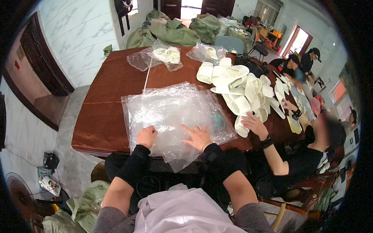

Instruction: Packing white slippers into plastic bags at a workshop table.

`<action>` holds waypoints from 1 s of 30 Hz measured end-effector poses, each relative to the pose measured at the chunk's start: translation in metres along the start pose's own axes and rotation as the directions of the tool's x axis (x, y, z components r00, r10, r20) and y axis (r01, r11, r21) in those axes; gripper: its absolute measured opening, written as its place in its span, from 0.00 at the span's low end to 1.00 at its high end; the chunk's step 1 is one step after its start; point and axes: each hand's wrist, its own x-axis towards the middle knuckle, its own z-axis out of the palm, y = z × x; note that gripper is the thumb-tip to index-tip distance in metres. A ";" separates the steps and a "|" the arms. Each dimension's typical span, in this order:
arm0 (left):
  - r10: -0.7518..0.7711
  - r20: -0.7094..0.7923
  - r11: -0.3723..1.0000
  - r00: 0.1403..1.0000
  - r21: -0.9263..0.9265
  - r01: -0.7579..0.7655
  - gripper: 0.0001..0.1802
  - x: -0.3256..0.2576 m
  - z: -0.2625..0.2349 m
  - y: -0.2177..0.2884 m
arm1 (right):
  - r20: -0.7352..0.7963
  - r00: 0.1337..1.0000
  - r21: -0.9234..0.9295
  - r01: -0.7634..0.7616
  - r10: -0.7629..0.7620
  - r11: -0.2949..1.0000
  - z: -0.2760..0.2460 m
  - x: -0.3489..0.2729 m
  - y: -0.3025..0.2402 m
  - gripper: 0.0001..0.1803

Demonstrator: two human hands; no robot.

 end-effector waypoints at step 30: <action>-0.166 -0.239 0.789 0.957 -0.614 -0.016 0.32 0.002 -0.033 -0.042 | -0.193 0.980 -0.024 -0.044 0.039 0.999 0.011 0.084 -0.082 0.40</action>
